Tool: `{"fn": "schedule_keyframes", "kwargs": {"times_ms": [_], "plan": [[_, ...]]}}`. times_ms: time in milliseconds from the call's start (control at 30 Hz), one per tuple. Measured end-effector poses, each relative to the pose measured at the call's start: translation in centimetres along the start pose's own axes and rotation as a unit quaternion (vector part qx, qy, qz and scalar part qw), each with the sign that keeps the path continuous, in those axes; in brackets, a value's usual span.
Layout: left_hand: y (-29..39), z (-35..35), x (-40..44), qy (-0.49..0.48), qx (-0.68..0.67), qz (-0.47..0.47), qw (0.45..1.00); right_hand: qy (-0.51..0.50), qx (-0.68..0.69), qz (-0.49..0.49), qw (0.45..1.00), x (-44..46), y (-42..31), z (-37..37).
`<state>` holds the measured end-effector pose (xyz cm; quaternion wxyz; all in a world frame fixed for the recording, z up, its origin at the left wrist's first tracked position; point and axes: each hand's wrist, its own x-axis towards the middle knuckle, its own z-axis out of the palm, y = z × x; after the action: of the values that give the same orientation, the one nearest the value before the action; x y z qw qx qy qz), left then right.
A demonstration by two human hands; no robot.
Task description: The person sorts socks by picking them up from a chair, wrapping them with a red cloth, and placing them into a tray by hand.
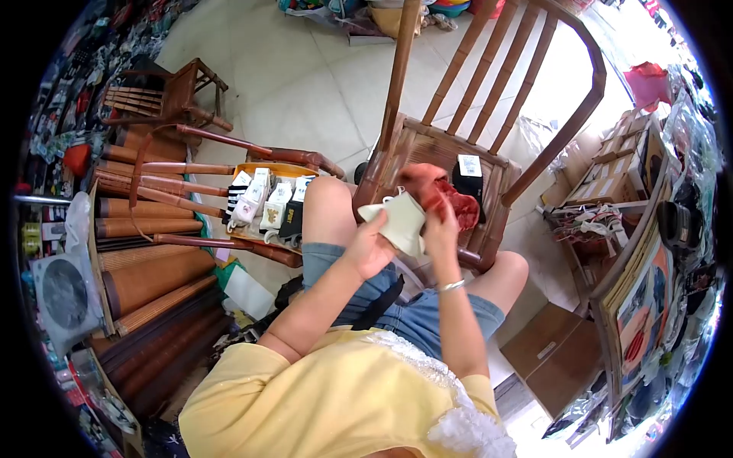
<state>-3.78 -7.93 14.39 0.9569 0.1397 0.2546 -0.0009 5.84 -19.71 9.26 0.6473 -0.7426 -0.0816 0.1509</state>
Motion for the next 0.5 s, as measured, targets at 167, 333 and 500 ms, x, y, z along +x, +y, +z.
{"fn": "schedule_keyframes", "kwargs": {"times_ms": [167,333,500], "plan": [[2.9,0.3,0.3,0.048,0.047,0.066,0.996,0.017,0.208,0.043,0.977,-4.8,-5.5,-3.0],[-0.3,1.1,0.5,0.002,-0.019,0.023,1.000,-0.038,-0.281,-0.276,0.918,-6.1,-4.8,1.1],[2.2,-0.2,0.3,-0.054,-0.069,0.041,0.995,-0.015,-0.026,-0.034,0.999,-1.7,-0.1,1.3]]}}
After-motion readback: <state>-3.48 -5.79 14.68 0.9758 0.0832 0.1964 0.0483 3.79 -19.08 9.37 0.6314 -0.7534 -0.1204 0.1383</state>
